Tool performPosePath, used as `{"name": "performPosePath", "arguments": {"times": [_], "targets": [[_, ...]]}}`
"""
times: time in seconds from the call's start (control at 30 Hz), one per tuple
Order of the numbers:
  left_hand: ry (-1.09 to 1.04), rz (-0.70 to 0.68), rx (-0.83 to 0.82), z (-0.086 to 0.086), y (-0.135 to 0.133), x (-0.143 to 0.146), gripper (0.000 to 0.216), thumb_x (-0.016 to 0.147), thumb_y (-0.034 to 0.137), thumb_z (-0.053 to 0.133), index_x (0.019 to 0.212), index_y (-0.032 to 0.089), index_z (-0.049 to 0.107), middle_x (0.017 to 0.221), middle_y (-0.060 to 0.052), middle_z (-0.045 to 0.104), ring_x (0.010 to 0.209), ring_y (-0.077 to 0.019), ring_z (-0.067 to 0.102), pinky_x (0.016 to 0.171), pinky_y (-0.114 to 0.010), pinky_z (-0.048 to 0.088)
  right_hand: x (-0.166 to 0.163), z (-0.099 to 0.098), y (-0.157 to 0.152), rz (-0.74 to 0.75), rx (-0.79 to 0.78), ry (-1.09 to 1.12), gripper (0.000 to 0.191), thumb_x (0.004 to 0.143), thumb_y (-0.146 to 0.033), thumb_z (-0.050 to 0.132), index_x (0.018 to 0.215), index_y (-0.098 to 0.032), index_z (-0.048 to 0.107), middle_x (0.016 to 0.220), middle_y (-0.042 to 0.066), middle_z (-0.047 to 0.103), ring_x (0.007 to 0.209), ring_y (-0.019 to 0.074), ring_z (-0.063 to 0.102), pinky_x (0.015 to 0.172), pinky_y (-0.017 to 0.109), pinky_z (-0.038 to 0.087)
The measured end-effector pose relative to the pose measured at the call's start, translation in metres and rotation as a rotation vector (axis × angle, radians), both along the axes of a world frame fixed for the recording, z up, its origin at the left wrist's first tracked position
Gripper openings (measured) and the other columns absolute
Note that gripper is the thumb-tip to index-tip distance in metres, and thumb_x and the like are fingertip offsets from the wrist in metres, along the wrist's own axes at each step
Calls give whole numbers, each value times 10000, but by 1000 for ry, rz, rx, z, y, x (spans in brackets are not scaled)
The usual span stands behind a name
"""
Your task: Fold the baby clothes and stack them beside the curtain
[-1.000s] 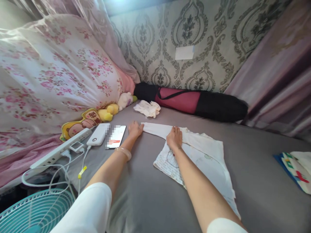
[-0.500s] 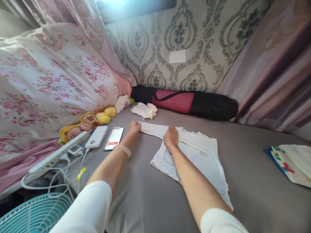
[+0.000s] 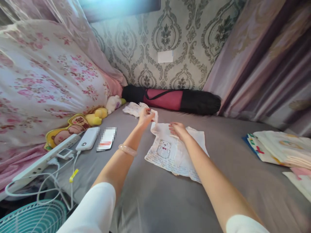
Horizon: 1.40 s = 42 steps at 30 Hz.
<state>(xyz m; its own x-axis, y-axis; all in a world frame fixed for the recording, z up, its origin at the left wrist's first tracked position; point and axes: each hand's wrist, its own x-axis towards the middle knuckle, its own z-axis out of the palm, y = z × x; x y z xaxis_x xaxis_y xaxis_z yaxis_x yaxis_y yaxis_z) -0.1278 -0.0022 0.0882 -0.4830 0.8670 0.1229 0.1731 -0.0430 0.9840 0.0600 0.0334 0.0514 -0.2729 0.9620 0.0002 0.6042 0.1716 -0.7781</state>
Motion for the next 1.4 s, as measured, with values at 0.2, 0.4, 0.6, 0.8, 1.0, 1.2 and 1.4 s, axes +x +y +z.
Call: {"name": "performPosePath", "arguments": {"times": [0.2,0.4,0.6,0.8,1.0,1.2,1.4], "targets": [[15,-110,18,-18,9,64,350,837,153,531,1186,136,518,991,-87,668,715,-139,646,611,-271,560,62,3,-12,-144,-573,640,255,982,-275,375,1069,-114,553,1044,167,704,778,154,702,769,293,561],[176,-152,47,-44,10,116,295,868,174,513,1161,165,550,1021,-80,686,829,-150,656,756,-283,542,87,4,-15,-182,-670,697,436,1009,-439,228,1077,-129,527,1009,159,705,793,178,706,782,316,546],[338,-334,65,-59,7,145,346,876,187,501,1219,164,545,1081,-98,694,878,-167,666,830,-300,522,89,5,-15,-209,-705,726,538,963,-594,239,1015,-151,541,754,93,681,679,205,692,678,342,560],[569,-252,-6,-57,8,107,383,820,51,391,1077,162,652,1034,-89,709,997,-191,646,917,-317,489,81,-10,-8,-271,-572,526,288,935,-425,490,983,-161,595,673,42,676,629,172,686,623,286,565],[950,-276,-200,-70,8,58,466,827,80,428,1270,155,550,1249,-128,630,1209,-235,546,1044,-391,406,80,-21,-3,-370,-290,144,147,872,-281,545,819,-177,636,618,19,653,627,159,672,572,234,527],[1150,-375,-289,-95,4,57,535,992,381,271,1432,92,367,1538,-183,317,1447,-279,237,1164,-446,205,93,-20,-3,-354,-76,-274,192,868,-313,541,860,-192,689,972,109,710,1020,263,651,826,340,500],[1198,-400,-321,-93,0,56,603,985,449,228,1472,106,321,1562,-164,269,1451,-303,214,1162,-486,175,93,-20,-11,-303,-39,-622,335,951,-356,419,1130,-176,638,1148,160,660,1079,273,632,861,383,486]]}}
